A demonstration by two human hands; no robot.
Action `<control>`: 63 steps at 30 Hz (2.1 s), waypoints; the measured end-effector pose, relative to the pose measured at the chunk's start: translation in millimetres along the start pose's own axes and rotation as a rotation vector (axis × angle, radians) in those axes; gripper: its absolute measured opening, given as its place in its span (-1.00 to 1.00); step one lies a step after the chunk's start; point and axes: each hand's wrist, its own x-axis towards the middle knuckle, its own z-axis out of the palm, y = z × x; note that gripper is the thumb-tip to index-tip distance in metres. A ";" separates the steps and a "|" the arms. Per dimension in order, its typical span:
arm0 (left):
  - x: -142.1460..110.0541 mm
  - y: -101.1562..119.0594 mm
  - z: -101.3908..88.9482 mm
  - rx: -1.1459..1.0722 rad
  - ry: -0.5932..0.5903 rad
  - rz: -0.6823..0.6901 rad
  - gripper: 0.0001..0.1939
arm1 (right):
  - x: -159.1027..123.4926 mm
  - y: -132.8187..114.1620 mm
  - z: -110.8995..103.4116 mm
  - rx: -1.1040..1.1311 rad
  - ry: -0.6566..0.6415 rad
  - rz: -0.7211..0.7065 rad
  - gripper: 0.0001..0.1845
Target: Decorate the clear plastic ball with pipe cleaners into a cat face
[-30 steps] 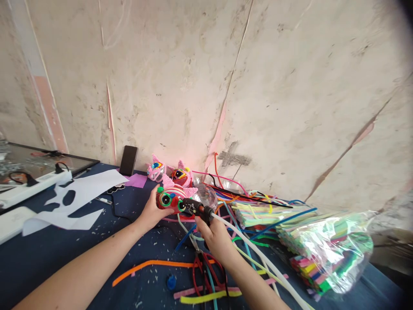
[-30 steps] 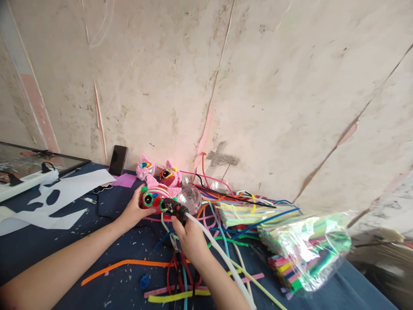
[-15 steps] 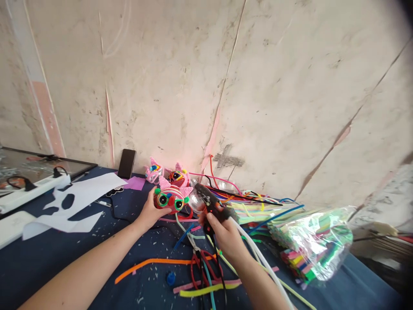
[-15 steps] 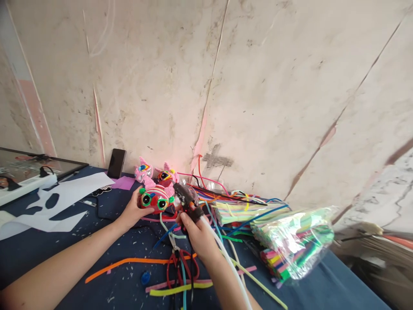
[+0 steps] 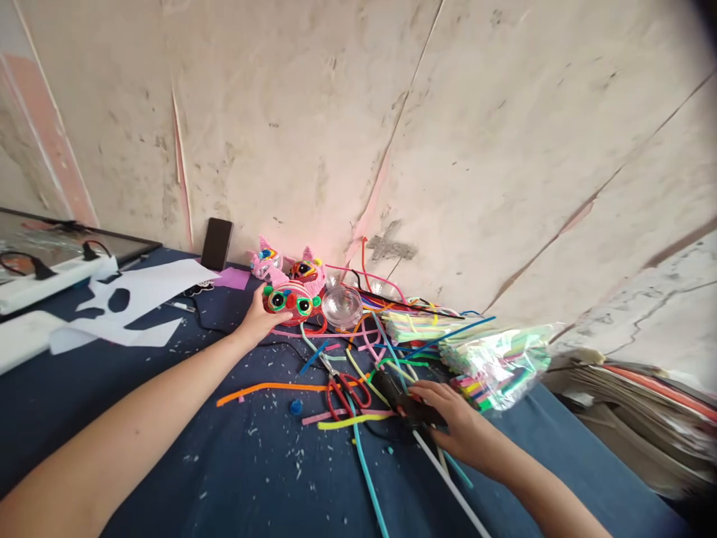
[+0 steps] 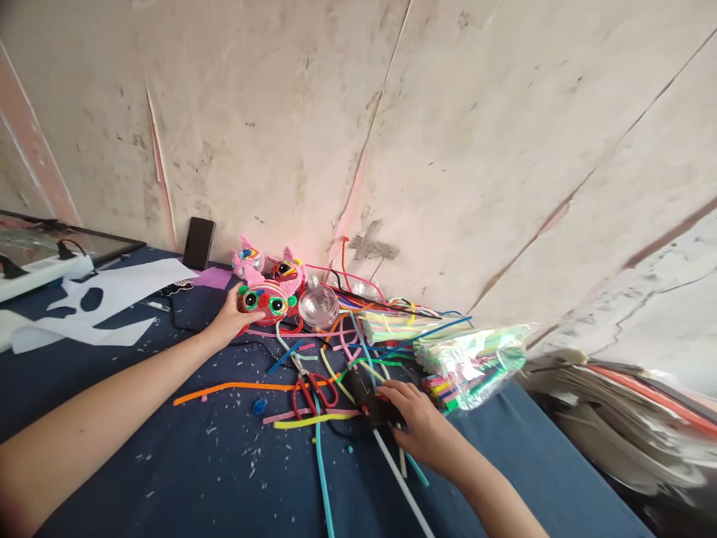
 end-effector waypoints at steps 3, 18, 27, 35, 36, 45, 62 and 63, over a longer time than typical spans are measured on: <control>0.2 -1.7 0.2 0.003 0.006 0.008 0.00 | 5.7 -27.0 -10.4 0.006 0.141 0.028 -0.75; -6.6 0.3 -1.5 0.052 0.010 0.026 0.01 | 91.0 -181.4 77.3 0.008 -0.002 0.089 -0.95; -7.6 6.3 -2.1 0.085 0.008 -0.017 0.05 | 84.4 -178.0 86.6 0.334 0.052 0.035 -0.79; -8.3 5.5 -2.0 0.049 -0.016 0.008 0.03 | 105.5 -162.0 61.2 0.892 0.132 0.301 -0.88; -8.6 5.7 -1.9 0.045 -0.023 0.015 0.02 | 113.3 -155.4 54.7 0.883 0.198 0.282 -0.86; -8.3 3.3 -0.5 0.035 -0.061 0.041 0.07 | 195.7 -115.2 20.2 0.622 0.450 0.182 -0.91; -5.4 -6.6 -0.1 0.021 -0.078 0.062 0.08 | 225.1 -115.3 37.9 0.337 0.352 -0.009 -0.77; -5.5 -6.1 0.0 0.023 -0.076 0.061 0.07 | 225.6 -115.5 36.9 0.325 0.349 -0.029 -0.76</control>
